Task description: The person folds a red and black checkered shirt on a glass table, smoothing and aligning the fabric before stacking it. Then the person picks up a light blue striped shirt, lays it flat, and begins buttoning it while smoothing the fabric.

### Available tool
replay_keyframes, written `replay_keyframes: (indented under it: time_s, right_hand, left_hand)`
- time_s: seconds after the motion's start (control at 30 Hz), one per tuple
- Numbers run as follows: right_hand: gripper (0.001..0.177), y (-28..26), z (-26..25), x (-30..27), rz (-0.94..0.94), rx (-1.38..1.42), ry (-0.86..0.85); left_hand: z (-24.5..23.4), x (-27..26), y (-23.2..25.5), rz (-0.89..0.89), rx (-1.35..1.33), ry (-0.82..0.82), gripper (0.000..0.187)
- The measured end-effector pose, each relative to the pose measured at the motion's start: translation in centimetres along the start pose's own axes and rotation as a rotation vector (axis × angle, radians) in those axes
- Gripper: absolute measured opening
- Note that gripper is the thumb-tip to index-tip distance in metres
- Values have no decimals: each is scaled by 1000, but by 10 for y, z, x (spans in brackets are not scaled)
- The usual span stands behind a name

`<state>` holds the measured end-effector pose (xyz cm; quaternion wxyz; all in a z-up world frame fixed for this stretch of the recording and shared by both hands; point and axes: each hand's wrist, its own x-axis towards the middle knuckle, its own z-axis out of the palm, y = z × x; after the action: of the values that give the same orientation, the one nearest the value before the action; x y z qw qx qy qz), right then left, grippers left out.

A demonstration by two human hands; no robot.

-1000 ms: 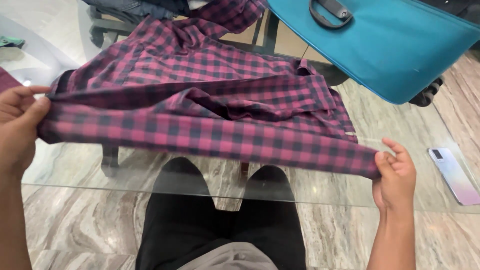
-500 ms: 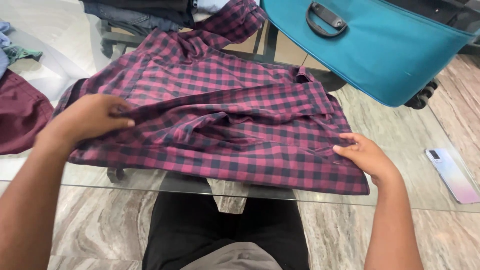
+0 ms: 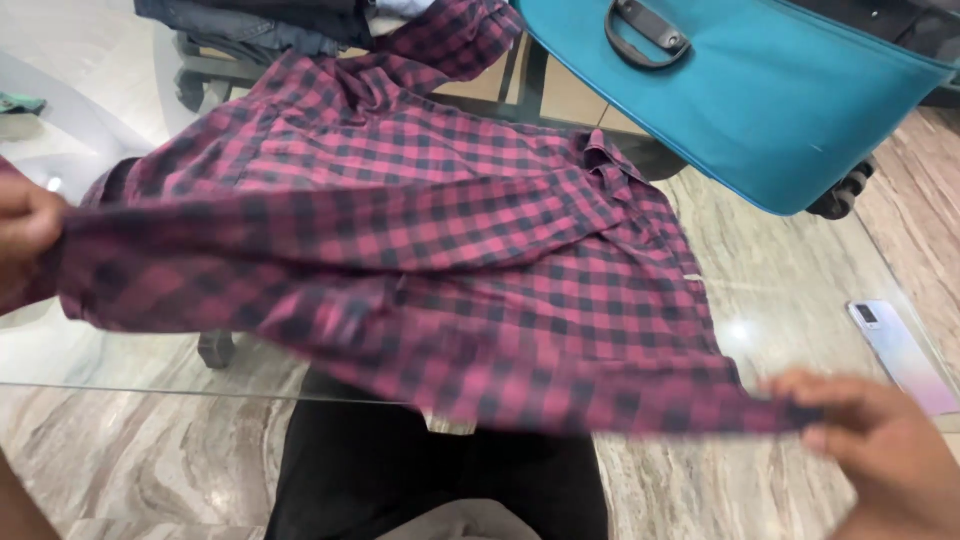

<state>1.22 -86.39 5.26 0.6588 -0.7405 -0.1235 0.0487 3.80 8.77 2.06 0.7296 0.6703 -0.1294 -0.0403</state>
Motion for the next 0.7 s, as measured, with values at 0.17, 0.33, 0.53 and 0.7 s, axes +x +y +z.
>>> replay_keyframes:
  time_s: [0.17,0.33,0.53,0.7]
  right_hand:
    - [42,19,-9,-36,-149,-38,-64]
    - [29,-3,-2,32,-289,205,184]
    - [25,4,64,175,-186,-8,379]
    - [21,28,90,192,-19,-557,405]
  left_hand:
    - [-43,-24,-57,160,-56,-23,28]
    - [-43,84,-19,225,-410,-77,28]
    - [58,138,-18,436,502,668,17]
    - [98,139,-15,336,883,705,19]
